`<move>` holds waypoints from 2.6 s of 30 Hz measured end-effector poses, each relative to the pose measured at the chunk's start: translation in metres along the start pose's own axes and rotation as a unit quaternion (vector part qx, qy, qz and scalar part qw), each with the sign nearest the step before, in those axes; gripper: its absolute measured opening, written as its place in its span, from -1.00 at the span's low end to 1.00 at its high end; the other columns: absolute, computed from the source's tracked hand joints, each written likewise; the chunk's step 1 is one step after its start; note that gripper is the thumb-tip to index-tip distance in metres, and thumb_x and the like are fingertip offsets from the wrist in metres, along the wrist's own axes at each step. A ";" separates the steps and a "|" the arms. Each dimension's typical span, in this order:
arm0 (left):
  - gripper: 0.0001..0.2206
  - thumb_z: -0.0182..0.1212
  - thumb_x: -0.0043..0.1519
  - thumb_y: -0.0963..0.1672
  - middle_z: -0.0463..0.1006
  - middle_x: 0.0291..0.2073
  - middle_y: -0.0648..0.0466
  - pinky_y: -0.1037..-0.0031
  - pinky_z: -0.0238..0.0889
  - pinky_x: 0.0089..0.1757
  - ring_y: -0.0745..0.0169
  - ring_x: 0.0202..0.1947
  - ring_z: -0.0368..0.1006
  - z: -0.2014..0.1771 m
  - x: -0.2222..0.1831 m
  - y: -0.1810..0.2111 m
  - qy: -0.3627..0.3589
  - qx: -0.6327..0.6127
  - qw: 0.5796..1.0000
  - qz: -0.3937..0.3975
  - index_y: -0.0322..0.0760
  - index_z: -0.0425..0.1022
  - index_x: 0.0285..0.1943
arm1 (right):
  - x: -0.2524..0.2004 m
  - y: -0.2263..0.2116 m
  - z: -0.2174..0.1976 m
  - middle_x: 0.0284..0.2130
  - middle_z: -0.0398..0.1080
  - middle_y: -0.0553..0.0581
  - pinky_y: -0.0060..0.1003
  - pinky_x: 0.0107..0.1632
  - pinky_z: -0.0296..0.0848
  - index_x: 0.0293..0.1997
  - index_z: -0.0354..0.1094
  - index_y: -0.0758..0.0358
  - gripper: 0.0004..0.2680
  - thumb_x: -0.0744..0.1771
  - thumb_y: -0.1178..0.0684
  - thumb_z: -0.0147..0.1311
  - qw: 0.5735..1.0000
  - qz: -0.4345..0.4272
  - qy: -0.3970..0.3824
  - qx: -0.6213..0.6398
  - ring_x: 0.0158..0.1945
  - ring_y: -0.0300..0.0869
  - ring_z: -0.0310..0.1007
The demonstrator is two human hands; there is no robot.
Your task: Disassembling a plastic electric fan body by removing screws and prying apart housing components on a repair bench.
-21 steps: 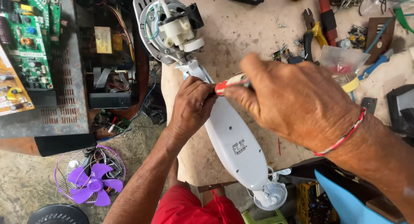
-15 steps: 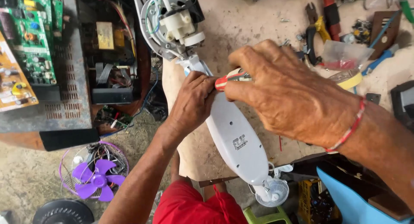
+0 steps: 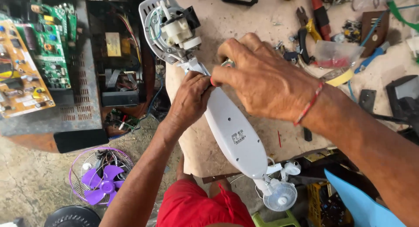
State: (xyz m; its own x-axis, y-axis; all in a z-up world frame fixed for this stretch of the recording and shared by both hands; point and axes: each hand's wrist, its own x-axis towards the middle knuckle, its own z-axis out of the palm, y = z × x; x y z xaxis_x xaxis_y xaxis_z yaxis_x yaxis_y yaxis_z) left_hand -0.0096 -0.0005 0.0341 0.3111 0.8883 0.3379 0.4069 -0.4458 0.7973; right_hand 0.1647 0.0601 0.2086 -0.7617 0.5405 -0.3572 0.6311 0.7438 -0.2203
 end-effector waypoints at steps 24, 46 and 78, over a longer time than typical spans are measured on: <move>-0.85 0.45 0.16 -0.13 0.59 -0.36 0.04 0.27 0.44 -0.06 -0.01 -0.06 0.52 0.029 -0.010 -0.052 0.074 -0.041 0.996 -0.041 -0.21 0.54 -0.25 | 0.015 -0.029 -0.019 -0.11 0.39 0.32 0.21 -0.01 0.51 0.11 0.22 0.06 -0.78 0.45 -0.17 -0.15 0.975 0.202 0.024 0.091 -0.02 0.30 0.53; -0.80 0.30 0.28 -0.09 0.57 -0.46 0.05 0.25 0.46 -0.10 0.02 -0.10 0.55 0.026 -0.003 -0.065 0.010 -0.034 0.999 -0.016 -0.21 0.45 -0.37 | 0.006 -0.032 -0.039 -0.02 0.25 0.42 0.30 0.13 0.38 0.17 0.22 0.13 -0.67 0.33 -0.04 0.22 0.975 0.132 0.012 0.175 0.11 0.40 0.34; -0.89 0.39 0.20 -0.19 0.51 -0.44 0.03 0.30 0.42 -0.11 -0.03 -0.15 0.51 0.014 0.001 -0.017 0.092 -0.035 0.995 0.020 -0.27 0.50 -0.27 | 0.013 -0.040 -0.014 0.00 0.35 0.15 0.33 -0.05 0.51 0.00 0.25 0.03 -0.69 0.38 -0.35 -0.01 0.949 0.282 0.107 0.096 -0.14 0.43 0.55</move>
State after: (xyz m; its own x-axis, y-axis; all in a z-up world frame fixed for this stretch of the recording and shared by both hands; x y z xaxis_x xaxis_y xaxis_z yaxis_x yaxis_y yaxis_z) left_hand -0.0039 0.0064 0.0136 0.1597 0.8785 0.4503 0.3356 -0.4773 0.8121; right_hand 0.1274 0.0427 0.2258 -0.2945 0.9142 -0.2785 0.9465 0.2388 -0.2169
